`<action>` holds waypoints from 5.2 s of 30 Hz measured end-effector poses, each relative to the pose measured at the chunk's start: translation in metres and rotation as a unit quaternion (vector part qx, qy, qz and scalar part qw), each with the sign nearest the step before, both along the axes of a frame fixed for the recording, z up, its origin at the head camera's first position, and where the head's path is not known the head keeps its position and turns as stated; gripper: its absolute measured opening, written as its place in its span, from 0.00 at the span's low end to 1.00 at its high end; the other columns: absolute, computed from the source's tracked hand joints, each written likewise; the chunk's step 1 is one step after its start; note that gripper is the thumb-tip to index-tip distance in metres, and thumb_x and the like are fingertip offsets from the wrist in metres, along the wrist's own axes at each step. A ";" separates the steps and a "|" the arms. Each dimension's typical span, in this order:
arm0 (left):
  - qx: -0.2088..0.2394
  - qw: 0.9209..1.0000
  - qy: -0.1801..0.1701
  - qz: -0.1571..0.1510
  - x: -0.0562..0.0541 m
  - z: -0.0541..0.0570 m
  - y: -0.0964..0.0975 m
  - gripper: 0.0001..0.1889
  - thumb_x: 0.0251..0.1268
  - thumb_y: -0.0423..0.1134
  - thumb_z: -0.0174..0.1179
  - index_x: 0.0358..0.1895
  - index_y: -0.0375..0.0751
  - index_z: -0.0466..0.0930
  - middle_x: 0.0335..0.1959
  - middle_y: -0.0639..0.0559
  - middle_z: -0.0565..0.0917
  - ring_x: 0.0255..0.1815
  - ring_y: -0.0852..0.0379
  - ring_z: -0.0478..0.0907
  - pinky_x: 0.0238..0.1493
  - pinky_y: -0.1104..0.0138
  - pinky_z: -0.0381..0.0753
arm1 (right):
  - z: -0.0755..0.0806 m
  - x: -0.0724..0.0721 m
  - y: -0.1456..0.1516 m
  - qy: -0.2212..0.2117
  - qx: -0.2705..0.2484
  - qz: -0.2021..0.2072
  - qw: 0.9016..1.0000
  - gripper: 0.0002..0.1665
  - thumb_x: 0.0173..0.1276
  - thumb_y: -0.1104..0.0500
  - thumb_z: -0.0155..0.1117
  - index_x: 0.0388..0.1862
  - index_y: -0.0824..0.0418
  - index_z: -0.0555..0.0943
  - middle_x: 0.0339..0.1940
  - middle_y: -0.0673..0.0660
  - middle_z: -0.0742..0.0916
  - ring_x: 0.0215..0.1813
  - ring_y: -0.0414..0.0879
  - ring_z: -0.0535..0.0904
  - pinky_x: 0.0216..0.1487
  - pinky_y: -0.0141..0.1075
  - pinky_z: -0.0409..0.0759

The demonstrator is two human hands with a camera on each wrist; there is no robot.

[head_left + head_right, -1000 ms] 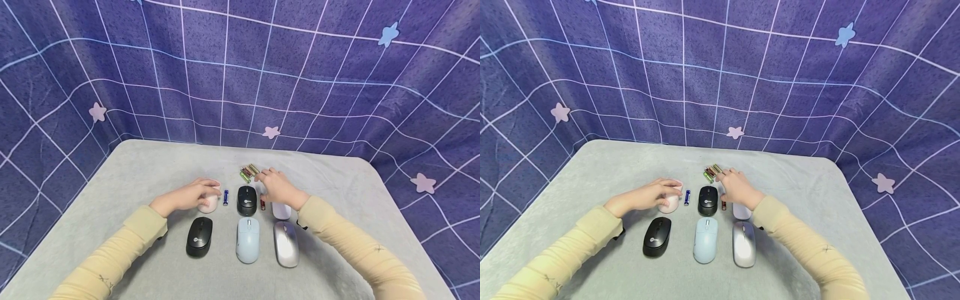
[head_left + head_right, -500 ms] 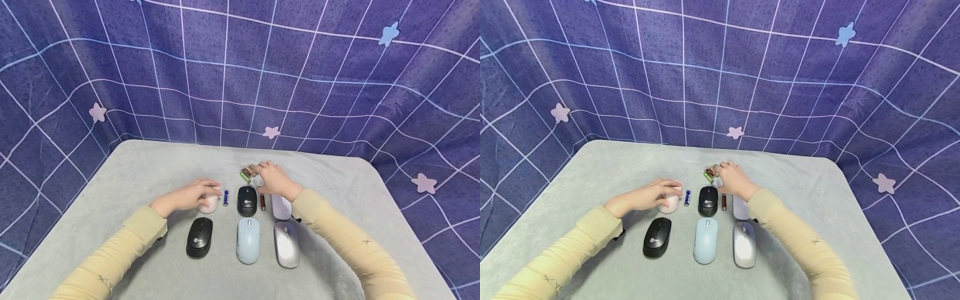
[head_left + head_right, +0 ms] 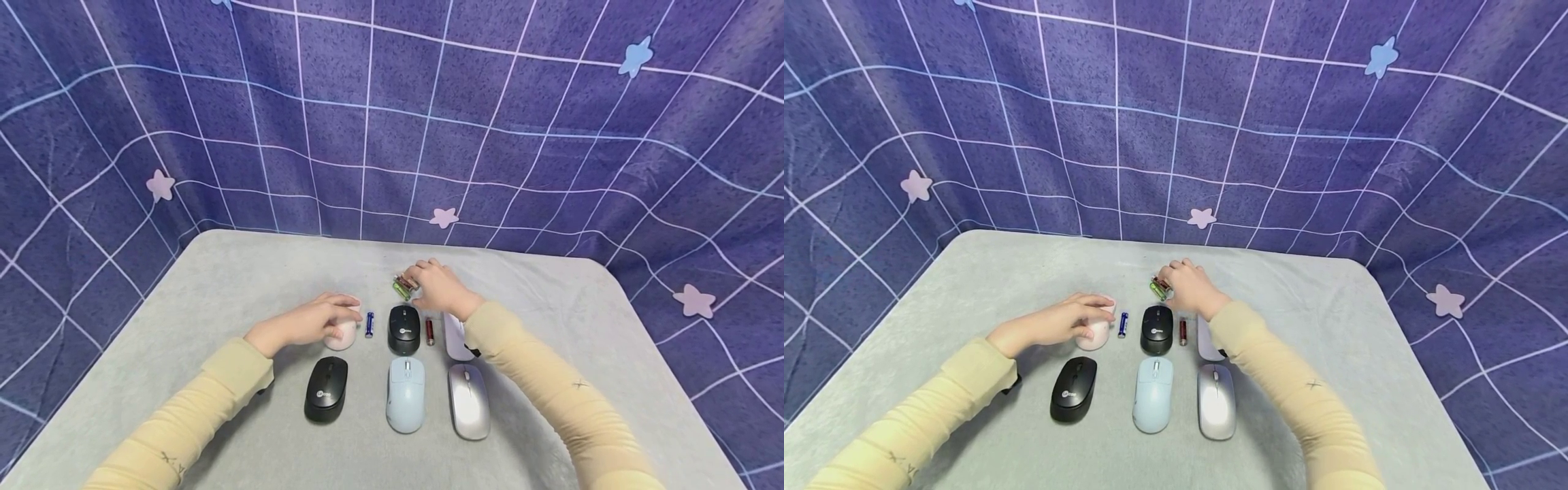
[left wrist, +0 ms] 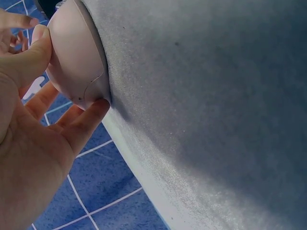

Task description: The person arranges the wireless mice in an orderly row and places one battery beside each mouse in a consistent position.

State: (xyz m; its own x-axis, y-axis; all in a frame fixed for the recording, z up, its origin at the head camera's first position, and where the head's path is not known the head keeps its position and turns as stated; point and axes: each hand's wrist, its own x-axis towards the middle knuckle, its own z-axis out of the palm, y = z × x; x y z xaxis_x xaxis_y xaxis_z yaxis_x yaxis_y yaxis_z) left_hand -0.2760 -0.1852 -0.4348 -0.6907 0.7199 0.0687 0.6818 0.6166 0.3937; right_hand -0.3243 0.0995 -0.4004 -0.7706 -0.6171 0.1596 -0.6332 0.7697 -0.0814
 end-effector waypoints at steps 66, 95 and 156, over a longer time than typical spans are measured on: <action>0.009 1.000 -0.001 0.001 0.000 -0.001 0.001 0.22 0.53 0.36 0.64 0.54 0.45 0.80 0.65 0.42 0.71 0.66 0.39 0.64 0.66 0.46 0.62 | -0.021 -0.030 -0.026 -0.057 0.067 -0.012 0.996 0.28 0.45 0.56 0.76 0.49 0.54 0.82 0.45 0.55 0.80 0.52 0.55 0.74 0.45 0.49 0.77; 0.009 1.000 0.001 -0.001 0.000 -0.001 0.001 0.22 0.52 0.36 0.64 0.54 0.44 0.80 0.65 0.42 0.71 0.66 0.39 0.63 0.66 0.45 0.62 | -0.010 -0.029 -0.012 -0.029 0.077 0.000 0.997 0.31 0.43 0.51 0.76 0.50 0.53 0.82 0.47 0.52 0.81 0.51 0.53 0.73 0.46 0.48 0.75; 0.005 1.000 -0.005 0.001 0.001 0.001 0.000 0.22 0.52 0.36 0.64 0.55 0.44 0.80 0.65 0.41 0.70 0.66 0.38 0.63 0.66 0.45 0.61 | 0.051 0.024 0.071 0.024 0.052 -0.023 0.998 0.31 0.43 0.50 0.77 0.47 0.58 0.80 0.47 0.55 0.81 0.49 0.54 0.73 0.53 0.53 0.73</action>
